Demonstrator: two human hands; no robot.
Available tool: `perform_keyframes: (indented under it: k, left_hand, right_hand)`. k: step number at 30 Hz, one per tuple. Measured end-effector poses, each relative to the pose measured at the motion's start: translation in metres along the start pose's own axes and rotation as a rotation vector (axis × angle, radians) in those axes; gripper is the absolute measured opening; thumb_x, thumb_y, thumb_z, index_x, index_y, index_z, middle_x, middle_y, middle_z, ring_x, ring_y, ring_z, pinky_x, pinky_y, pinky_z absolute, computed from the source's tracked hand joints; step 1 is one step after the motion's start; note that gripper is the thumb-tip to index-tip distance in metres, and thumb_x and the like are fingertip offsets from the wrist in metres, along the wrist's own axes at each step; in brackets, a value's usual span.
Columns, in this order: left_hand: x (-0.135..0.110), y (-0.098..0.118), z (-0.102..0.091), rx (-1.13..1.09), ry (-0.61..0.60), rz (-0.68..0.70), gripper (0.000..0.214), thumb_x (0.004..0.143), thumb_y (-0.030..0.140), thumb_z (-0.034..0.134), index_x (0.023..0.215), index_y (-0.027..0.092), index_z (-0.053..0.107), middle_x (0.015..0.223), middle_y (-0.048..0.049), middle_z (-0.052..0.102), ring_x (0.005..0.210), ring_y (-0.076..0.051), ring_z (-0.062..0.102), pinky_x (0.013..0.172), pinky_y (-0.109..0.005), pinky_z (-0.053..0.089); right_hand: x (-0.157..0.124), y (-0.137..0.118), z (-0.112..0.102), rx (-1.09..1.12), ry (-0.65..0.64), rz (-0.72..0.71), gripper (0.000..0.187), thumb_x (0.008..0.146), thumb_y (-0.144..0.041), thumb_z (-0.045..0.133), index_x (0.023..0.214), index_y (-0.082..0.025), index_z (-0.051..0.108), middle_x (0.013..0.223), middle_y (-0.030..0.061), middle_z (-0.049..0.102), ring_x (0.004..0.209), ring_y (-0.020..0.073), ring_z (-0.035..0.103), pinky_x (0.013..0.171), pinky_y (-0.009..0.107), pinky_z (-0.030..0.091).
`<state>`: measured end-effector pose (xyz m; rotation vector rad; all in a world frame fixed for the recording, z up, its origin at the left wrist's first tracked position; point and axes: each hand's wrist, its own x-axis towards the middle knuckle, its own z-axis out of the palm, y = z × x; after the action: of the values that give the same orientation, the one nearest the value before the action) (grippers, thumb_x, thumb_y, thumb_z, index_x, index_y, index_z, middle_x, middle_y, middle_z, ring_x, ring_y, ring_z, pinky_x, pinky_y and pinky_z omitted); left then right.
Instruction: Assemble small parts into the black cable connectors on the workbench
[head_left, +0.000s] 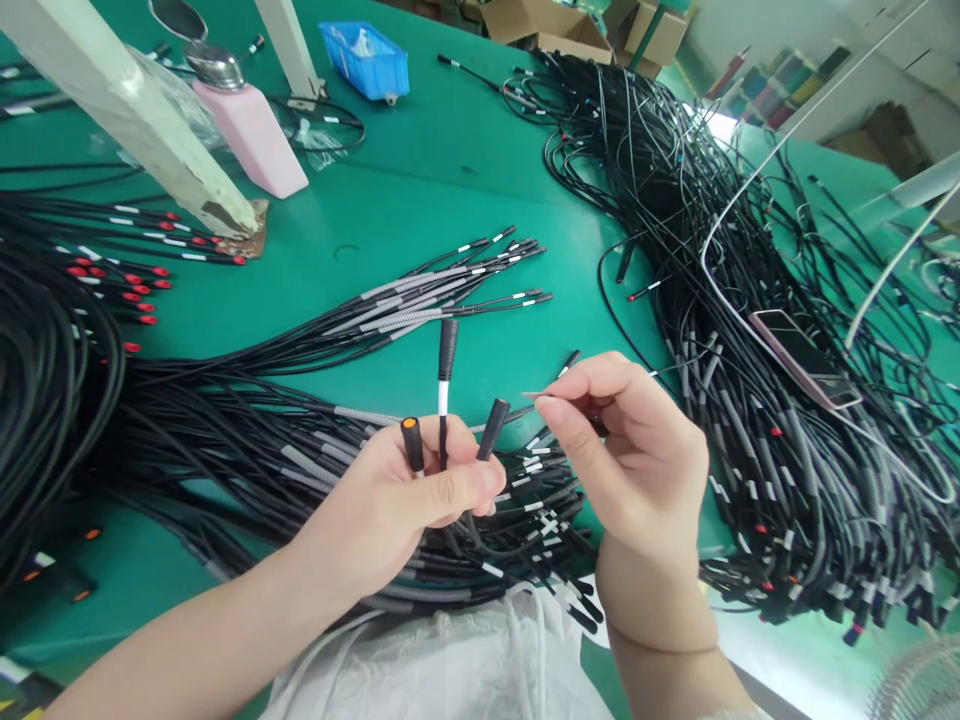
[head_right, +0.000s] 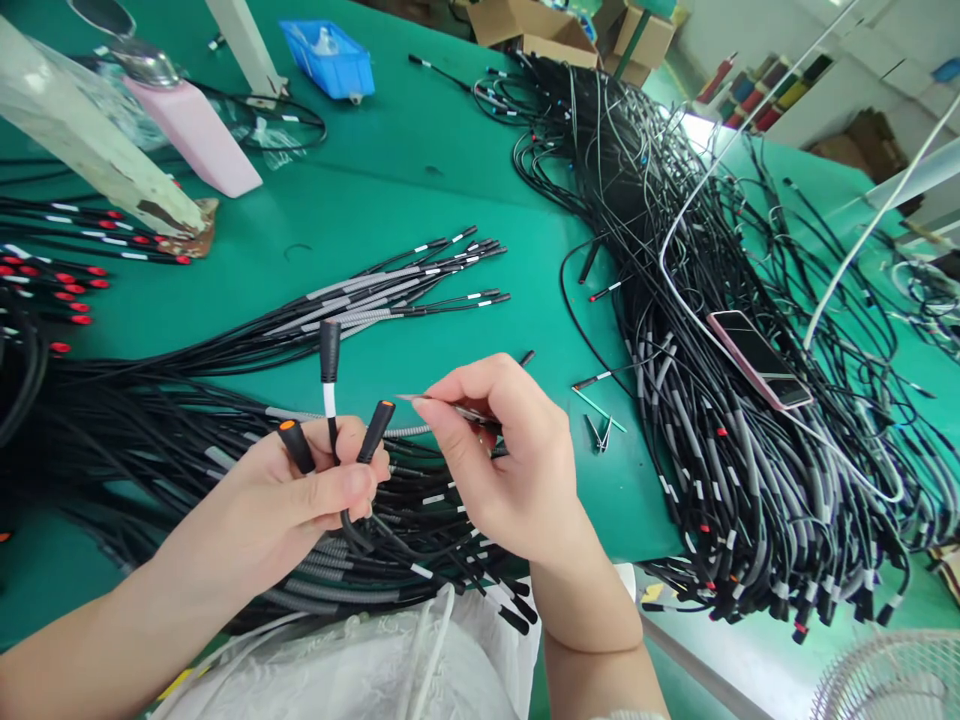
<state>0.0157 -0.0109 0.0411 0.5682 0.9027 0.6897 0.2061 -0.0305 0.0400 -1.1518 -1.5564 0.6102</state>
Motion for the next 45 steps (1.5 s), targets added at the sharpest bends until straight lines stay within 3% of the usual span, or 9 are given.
perform_keyframes:
  k: [8, 14, 23, 29, 40, 45]
  left_hand:
    - [-0.0024, -0.0022, -0.0013, 0.000, 0.012, -0.009, 0.029, 0.058, 0.012, 0.093, 0.055, 0.020, 0.065, 0.052, 0.0021, 0.070, 0.049, -0.010, 0.058, 0.048, -0.019, 0.037]
    - [-0.0025, -0.0015, -0.0019, -0.021, -0.007, -0.016, 0.030, 0.058, 0.010, 0.094, 0.055, 0.020, 0.065, 0.054, 0.0035, 0.070, 0.048, -0.009, 0.060, 0.049, -0.017, 0.040]
    - [-0.0010, -0.0043, -0.0028, -0.028, -0.033, -0.014, 0.030, 0.061, 0.012, 0.094, 0.056, 0.020, 0.065, 0.052, 0.0032, 0.071, 0.050, -0.009, 0.060, 0.050, -0.016, 0.042]
    - [0.0006, -0.0038, -0.0031, -0.015, -0.022, -0.007, 0.029, 0.065, 0.016, 0.092, 0.058, 0.019, 0.064, 0.055, 0.0026, 0.072, 0.049, -0.007, 0.056, 0.046, -0.015, 0.037]
    - [0.0013, -0.0032, -0.0020, -0.039, -0.022, -0.020, 0.030, 0.057, 0.006, 0.092, 0.056, 0.018, 0.065, 0.054, 0.0039, 0.072, 0.047, -0.007, 0.061, 0.047, -0.013, 0.043]
    - [0.0010, -0.0042, -0.0020, -0.046, -0.036, 0.010, 0.028, 0.060, 0.006, 0.092, 0.056, 0.019, 0.067, 0.056, 0.0044, 0.073, 0.048, -0.007, 0.063, 0.047, -0.013, 0.044]
  right_hand:
    - [0.0005, -0.0029, 0.0047, -0.101, -0.046, -0.033, 0.015, 0.097, -0.010, 0.071, 0.097, -0.025, 0.068, 0.085, -0.0005, 0.073, 0.069, 0.0145, 0.066, 0.056, 0.030, 0.053]
    - [0.0013, -0.0024, 0.0034, -0.080, -0.076, -0.006, 0.014, 0.097, -0.010, 0.072, 0.094, -0.023, 0.068, 0.083, -0.0015, 0.071, 0.067, 0.0122, 0.062, 0.055, 0.028, 0.049]
    - [0.0066, -0.0024, -0.0031, 0.150, -0.184, 0.156, 0.013, 0.096, -0.014, 0.076, 0.087, -0.021, 0.070, 0.075, -0.0045, 0.068, 0.059, 0.0085, 0.054, 0.050, 0.024, 0.042]
    - [0.0025, -0.0009, 0.0019, 0.024, -0.037, 0.012, 0.016, 0.094, -0.008, 0.075, 0.091, -0.022, 0.069, 0.081, -0.0045, 0.069, 0.066, 0.0086, 0.057, 0.055, 0.024, 0.046]
    - [0.0017, -0.0015, 0.0038, -0.160, -0.040, -0.116, 0.015, 0.095, -0.006, 0.072, 0.095, -0.021, 0.067, 0.083, -0.0034, 0.071, 0.069, 0.0081, 0.061, 0.056, 0.021, 0.050]
    - [0.0013, -0.0033, 0.0050, -0.219, -0.032, -0.162, 0.016, 0.096, -0.005, 0.071, 0.096, -0.020, 0.066, 0.084, -0.0026, 0.073, 0.072, 0.0087, 0.066, 0.058, 0.020, 0.052]
